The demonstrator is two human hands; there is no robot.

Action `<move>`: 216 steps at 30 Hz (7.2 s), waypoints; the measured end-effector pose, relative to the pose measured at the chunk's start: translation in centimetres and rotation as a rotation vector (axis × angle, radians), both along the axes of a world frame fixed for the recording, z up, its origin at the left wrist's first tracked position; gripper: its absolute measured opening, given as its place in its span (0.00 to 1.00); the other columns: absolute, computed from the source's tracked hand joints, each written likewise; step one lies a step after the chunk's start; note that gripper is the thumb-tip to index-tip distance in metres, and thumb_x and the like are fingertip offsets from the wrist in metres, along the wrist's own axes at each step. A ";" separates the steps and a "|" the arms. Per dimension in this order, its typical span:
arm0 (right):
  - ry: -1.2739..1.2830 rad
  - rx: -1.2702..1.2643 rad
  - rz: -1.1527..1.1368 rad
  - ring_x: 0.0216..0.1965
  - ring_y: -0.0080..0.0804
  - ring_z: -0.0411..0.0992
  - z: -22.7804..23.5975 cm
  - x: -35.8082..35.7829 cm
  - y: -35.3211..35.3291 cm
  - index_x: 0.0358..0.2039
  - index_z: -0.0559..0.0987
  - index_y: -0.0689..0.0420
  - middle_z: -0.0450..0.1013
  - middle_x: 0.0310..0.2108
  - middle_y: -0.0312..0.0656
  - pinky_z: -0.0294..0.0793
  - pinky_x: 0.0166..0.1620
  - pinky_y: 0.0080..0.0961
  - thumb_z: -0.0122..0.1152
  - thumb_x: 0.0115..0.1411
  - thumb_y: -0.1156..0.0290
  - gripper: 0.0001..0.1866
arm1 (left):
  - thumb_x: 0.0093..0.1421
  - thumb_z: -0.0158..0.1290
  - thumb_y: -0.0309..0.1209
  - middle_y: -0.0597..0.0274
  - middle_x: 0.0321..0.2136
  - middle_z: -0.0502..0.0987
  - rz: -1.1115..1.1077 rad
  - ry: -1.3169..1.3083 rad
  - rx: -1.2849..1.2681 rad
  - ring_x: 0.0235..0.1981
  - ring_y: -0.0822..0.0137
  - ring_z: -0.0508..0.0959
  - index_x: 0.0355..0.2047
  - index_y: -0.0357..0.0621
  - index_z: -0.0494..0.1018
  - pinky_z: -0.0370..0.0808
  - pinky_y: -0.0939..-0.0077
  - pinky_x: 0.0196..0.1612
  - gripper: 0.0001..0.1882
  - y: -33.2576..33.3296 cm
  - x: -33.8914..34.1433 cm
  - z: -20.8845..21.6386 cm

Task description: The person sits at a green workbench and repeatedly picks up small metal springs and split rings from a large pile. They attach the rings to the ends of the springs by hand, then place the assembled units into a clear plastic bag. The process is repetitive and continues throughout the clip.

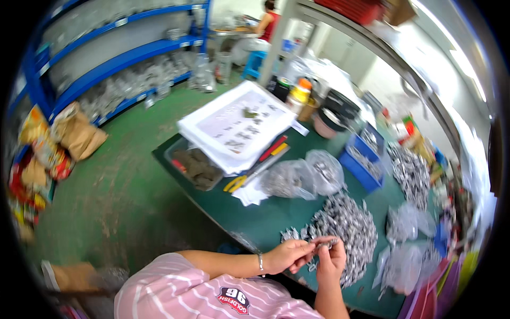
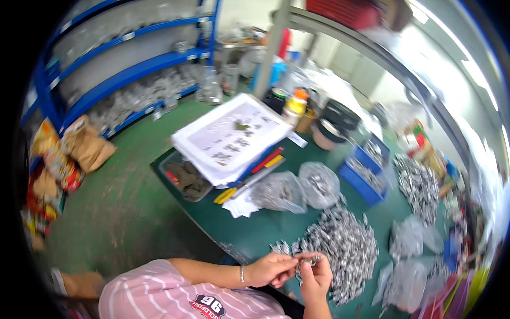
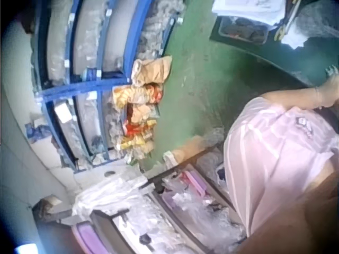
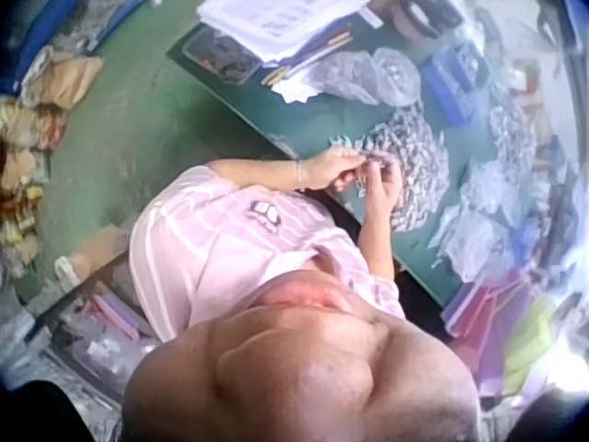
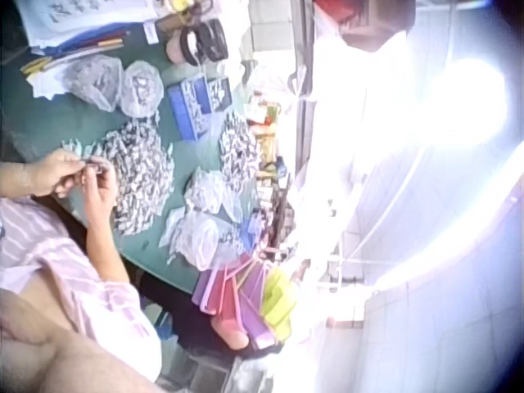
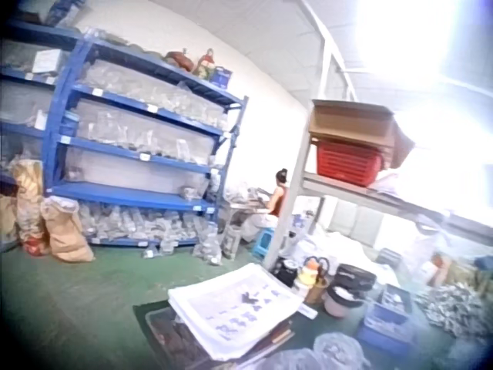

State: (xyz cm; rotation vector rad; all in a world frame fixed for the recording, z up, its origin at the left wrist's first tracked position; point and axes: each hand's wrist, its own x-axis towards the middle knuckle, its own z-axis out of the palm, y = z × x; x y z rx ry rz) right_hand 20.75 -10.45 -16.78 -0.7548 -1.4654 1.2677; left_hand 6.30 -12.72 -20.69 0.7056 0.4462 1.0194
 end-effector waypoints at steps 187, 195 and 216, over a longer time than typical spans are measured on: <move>-0.418 0.150 -0.247 0.25 0.27 0.72 -4.1 7.7 2.2 0.31 0.78 0.63 0.74 0.29 0.43 0.72 0.28 0.19 0.63 0.50 0.79 0.07 | 0.58 0.53 0.23 0.58 0.26 0.76 0.308 0.581 0.136 0.23 0.72 0.78 0.35 0.33 0.70 0.76 0.83 0.25 0.06 5.5 3.6 -0.8; -0.445 0.149 -0.254 0.27 0.28 0.72 -4.1 7.7 2.1 0.30 0.78 0.62 0.74 0.30 0.42 0.72 0.29 0.19 0.64 0.48 0.81 0.07 | 0.58 0.53 0.22 0.58 0.25 0.76 0.314 0.587 0.126 0.24 0.71 0.78 0.35 0.33 0.70 0.76 0.83 0.26 0.06 5.4 3.6 -0.7; -0.414 0.484 -0.407 0.32 0.35 0.72 -3.1 7.0 2.5 0.27 0.77 0.59 0.74 0.28 0.43 0.71 0.34 0.26 0.63 0.43 0.84 0.09 | 0.48 0.57 0.14 0.55 0.30 0.77 0.634 0.741 0.838 0.32 0.67 0.76 0.28 0.37 0.74 0.74 0.79 0.34 0.08 6.3 0.8 1.8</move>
